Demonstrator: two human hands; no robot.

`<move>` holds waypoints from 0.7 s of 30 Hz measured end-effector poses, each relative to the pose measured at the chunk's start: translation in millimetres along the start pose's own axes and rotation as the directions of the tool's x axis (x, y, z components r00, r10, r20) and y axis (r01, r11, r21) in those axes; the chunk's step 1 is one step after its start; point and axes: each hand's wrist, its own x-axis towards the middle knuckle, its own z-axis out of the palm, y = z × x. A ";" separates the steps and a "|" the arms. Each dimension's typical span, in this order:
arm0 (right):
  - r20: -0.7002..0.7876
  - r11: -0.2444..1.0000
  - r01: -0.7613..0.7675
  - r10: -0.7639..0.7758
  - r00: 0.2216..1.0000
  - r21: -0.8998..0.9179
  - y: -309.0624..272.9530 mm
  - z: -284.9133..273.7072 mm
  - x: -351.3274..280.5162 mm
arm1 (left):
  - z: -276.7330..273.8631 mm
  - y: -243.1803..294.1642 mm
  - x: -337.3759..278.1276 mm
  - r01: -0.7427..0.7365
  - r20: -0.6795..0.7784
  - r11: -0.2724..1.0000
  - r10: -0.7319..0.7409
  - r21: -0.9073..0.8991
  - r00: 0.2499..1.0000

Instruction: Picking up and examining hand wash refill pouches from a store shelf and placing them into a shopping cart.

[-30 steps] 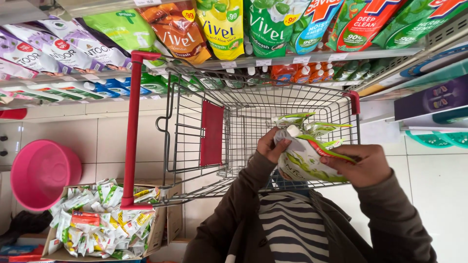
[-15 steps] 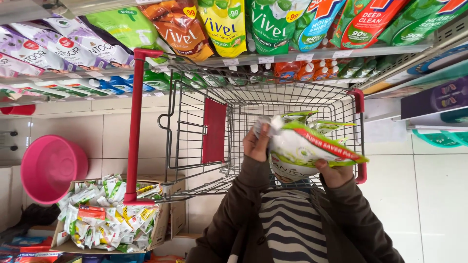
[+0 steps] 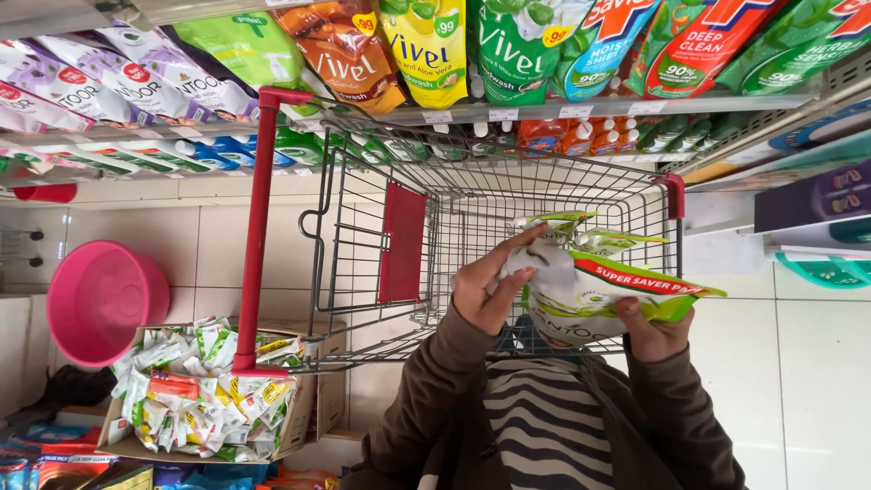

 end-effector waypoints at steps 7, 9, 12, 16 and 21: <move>0.055 1.000 -0.011 0.011 0.998 -0.007 -0.3 -7.7 1.3 | -26.7 -28.2 1.3 0.355 0.045 0.926 -0.352 -0.125 0.935; 0.083 0.999 -0.019 0.022 0.996 -0.028 -0.6 -9.6 0.9 | -38.3 -32.5 0.8 0.380 0.225 0.887 -0.326 -0.262 0.918; 0.084 0.999 -0.042 0.039 0.996 0.032 0.7 -9.7 0.8 | -45.4 -53.7 -5.6 0.509 0.309 0.793 -0.418 -0.334 0.854; 0.071 0.998 -0.058 0.055 0.996 0.032 10.1 -13.5 -1.3 | -44.4 -62.0 -6.5 0.502 0.340 0.814 -0.402 -0.293 0.850; 0.098 0.997 -0.074 0.072 0.993 0.023 10.7 -12.4 -4.3 | -32.6 -96.4 -20.6 0.557 0.377 0.722 -0.421 -0.411 0.825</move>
